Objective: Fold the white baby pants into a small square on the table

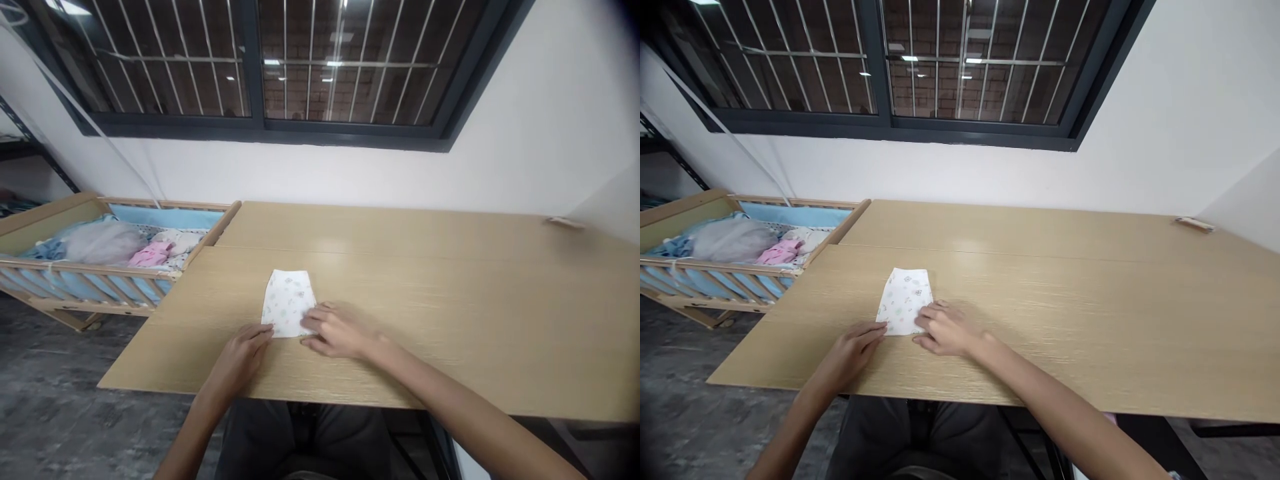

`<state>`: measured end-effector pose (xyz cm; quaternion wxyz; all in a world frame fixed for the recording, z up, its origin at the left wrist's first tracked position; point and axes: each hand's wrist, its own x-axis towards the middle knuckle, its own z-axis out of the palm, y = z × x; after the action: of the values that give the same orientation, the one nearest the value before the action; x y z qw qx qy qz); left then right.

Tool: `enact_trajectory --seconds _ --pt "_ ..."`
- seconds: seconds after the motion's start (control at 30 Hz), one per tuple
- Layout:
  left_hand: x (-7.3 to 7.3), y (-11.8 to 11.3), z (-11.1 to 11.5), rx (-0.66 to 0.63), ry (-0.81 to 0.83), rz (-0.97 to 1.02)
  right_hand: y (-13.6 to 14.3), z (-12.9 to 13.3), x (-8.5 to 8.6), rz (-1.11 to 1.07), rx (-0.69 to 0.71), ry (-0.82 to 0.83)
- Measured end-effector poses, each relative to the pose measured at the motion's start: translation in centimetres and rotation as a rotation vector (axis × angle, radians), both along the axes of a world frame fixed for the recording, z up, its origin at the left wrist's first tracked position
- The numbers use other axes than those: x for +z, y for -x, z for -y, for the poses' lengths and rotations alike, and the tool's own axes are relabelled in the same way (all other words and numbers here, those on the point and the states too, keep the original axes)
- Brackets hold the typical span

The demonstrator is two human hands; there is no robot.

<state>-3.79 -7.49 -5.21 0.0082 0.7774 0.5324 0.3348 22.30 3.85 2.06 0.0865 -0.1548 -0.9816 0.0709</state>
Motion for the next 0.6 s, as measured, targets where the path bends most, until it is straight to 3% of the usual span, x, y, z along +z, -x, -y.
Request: enact_trajectory --seconds 0.2,0.33,0.5,0.6 --pt "0.1 -0.1 -0.1 0.002 0.029 0.012 -0.3 1.2 -1.6 -0.071 -0.085 -0.038" --pt "2.0 -0.3 -1.3 0.121 0.041 0.027 1.1 1.0 -0.7 -0.095 -0.186 -0.023" --pt "5.3 -0.3 -6.7 0.321 0.015 -0.083 3.9 -2.2 1.7 -0.299 -0.38 0.05" --pt "5.8 -0.6 -10.7 0.454 0.046 -0.169 5.5 -5.2 1.3 -0.421 -0.485 0.112"
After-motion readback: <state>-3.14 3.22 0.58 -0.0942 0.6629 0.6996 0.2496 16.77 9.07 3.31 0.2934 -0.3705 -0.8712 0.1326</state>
